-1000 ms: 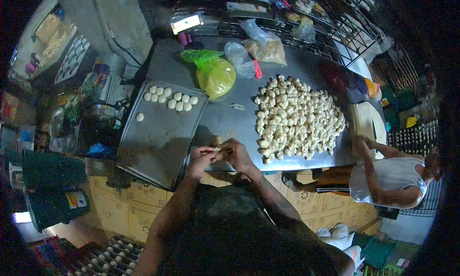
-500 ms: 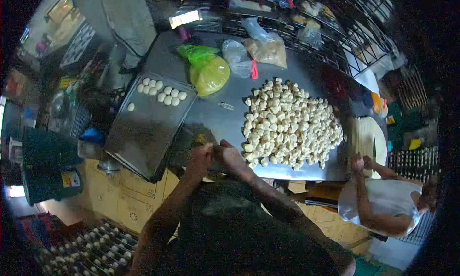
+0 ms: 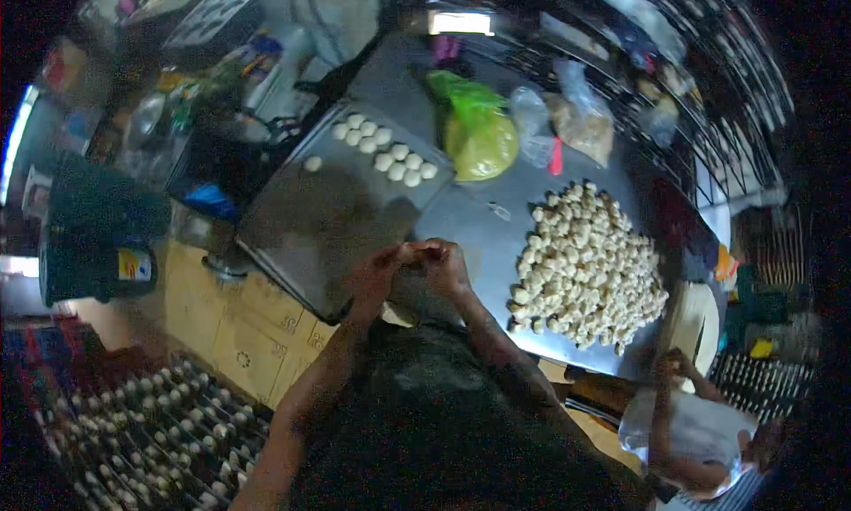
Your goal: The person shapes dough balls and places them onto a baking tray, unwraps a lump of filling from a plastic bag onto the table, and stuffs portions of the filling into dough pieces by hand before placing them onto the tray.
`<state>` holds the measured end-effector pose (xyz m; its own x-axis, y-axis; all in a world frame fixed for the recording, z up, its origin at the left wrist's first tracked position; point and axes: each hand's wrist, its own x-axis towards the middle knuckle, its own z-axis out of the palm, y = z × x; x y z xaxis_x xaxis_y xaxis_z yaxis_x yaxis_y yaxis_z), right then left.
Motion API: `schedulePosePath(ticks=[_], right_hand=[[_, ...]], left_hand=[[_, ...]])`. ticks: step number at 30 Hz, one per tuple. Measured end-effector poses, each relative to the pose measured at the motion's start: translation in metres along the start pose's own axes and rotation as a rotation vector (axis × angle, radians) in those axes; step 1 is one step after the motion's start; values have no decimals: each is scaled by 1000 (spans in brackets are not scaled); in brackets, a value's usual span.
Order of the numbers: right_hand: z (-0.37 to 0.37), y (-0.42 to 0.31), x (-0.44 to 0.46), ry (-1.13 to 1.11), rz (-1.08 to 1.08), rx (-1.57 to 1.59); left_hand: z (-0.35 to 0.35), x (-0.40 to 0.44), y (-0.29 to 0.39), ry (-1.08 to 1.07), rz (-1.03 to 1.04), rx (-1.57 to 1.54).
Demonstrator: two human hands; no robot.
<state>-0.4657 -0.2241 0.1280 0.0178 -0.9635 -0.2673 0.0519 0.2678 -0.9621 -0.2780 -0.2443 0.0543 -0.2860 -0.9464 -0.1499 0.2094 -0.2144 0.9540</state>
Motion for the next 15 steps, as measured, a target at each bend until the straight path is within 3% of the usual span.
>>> schedulePosePath(ticks=[3,5,6,8,10,12,14,15], right_hand=[[29,17,51,-127,-83,-239],[45,18,70,-174,-126,-360],[56,9,73,-141,-158,-216],[74,1,66,-68,-212,70],[57,12,53,-59,-185,-27],[32,22,26,-46,-159,-128],[10,28,-3,48,257,64],[2,25,-9,69,253,60]], left_hand=[[-30,14,76,-31,-30,782],[-94,45,51,69,-9,865],[-122,64,43,162,27,951],[-122,85,133,334,197,1047],[-180,132,93,362,526,945],[-203,159,71,287,599,1040],[-212,176,56,166,779,1228],[-216,173,48,153,789,1212]])
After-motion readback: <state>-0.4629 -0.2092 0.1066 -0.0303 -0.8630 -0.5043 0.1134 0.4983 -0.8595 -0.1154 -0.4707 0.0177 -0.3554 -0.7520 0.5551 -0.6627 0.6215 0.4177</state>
